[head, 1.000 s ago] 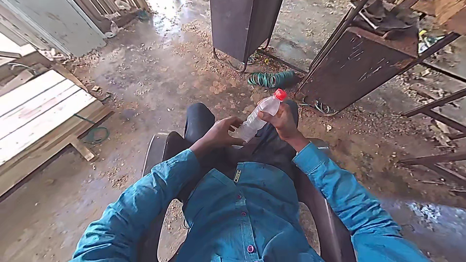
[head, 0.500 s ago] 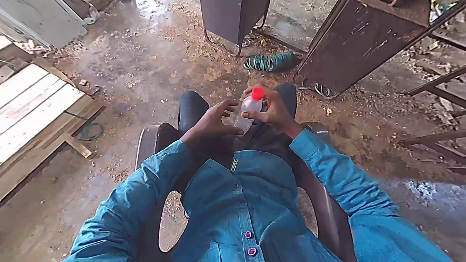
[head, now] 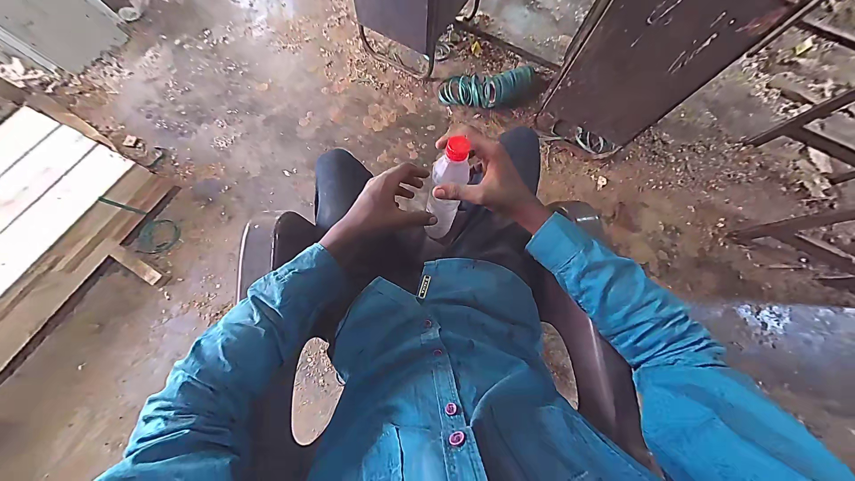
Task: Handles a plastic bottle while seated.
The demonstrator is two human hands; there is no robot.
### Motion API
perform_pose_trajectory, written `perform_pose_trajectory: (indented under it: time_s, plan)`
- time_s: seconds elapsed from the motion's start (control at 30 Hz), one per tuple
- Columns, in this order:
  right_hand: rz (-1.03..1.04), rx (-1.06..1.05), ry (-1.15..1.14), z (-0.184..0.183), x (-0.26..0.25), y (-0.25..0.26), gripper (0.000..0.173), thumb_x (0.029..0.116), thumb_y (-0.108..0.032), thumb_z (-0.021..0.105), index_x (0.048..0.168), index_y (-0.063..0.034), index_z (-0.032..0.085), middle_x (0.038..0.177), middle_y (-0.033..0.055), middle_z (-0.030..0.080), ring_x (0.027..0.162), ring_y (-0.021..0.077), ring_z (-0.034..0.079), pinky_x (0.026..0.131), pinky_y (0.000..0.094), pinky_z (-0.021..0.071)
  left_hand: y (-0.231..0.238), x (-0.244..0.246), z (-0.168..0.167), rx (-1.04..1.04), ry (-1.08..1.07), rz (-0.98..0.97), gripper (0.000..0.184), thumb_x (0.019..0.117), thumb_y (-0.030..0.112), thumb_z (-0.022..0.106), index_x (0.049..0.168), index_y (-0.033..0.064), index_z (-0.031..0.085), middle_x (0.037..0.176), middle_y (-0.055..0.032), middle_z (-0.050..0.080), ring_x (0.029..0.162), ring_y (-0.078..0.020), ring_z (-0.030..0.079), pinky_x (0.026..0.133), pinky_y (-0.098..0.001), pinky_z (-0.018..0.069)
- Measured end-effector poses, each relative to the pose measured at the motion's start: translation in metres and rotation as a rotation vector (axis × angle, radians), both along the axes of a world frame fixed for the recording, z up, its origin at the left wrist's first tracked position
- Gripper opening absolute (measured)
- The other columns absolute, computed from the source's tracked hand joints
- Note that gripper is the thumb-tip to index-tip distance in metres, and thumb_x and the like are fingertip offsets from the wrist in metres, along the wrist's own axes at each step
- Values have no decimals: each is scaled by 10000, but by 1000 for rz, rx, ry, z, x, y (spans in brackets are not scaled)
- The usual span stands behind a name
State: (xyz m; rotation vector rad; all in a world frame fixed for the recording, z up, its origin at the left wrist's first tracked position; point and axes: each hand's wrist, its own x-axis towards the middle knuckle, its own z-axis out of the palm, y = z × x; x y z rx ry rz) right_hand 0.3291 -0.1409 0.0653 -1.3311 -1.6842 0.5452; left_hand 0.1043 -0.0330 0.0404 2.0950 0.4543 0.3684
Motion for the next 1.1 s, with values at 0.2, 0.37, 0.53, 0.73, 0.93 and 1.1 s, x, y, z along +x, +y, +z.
perform_pose_trajectory:
  time_s: [0.2,0.37,0.53,0.73,0.93,1.1]
  plan:
    - [-9,-17,34,1,-1,2,672,776,-361,876,1307,-51,605,1178,72,688,1005,116,688,766,300,606,1,0,3,8,0,3,787,774,407,888,1415,102,549,1331,-101,643,1067,-184,698,794,-372,621]
    - [-20,13,-1,-2,3,4,606,801,-356,851,1275,-45,638,1219,84,685,1026,130,692,781,312,614,-1,0,4,-13,-1,14,811,776,388,897,1431,83,529,1340,-121,629,1081,-202,690,802,-363,620]
    - [-66,10,38,1,3,1,558,794,-354,853,1224,-52,667,1152,67,716,988,122,707,765,311,617,-1,0,4,-12,17,14,812,777,390,901,1433,94,527,1343,-112,633,1071,-201,705,810,-377,635]
    - [-44,47,22,2,5,2,560,797,-353,860,1228,-54,663,1167,57,709,972,99,703,739,284,614,0,0,3,-11,22,10,818,778,394,898,1444,102,523,1339,-118,633,1057,-198,704,802,-370,628]
    - [-42,-54,-18,4,0,-1,727,755,-437,879,1312,-58,606,1138,55,695,973,100,695,755,276,613,-1,0,3,-7,28,4,796,784,379,898,1421,84,524,1342,-123,632,1053,-212,708,806,-383,629]
    - [-37,-77,-3,3,0,-2,729,752,-400,891,1333,-71,600,1223,65,685,1042,104,689,785,285,615,-1,1,3,-2,33,14,806,784,371,899,1436,95,515,1347,-119,630,1042,-209,708,796,-385,626]
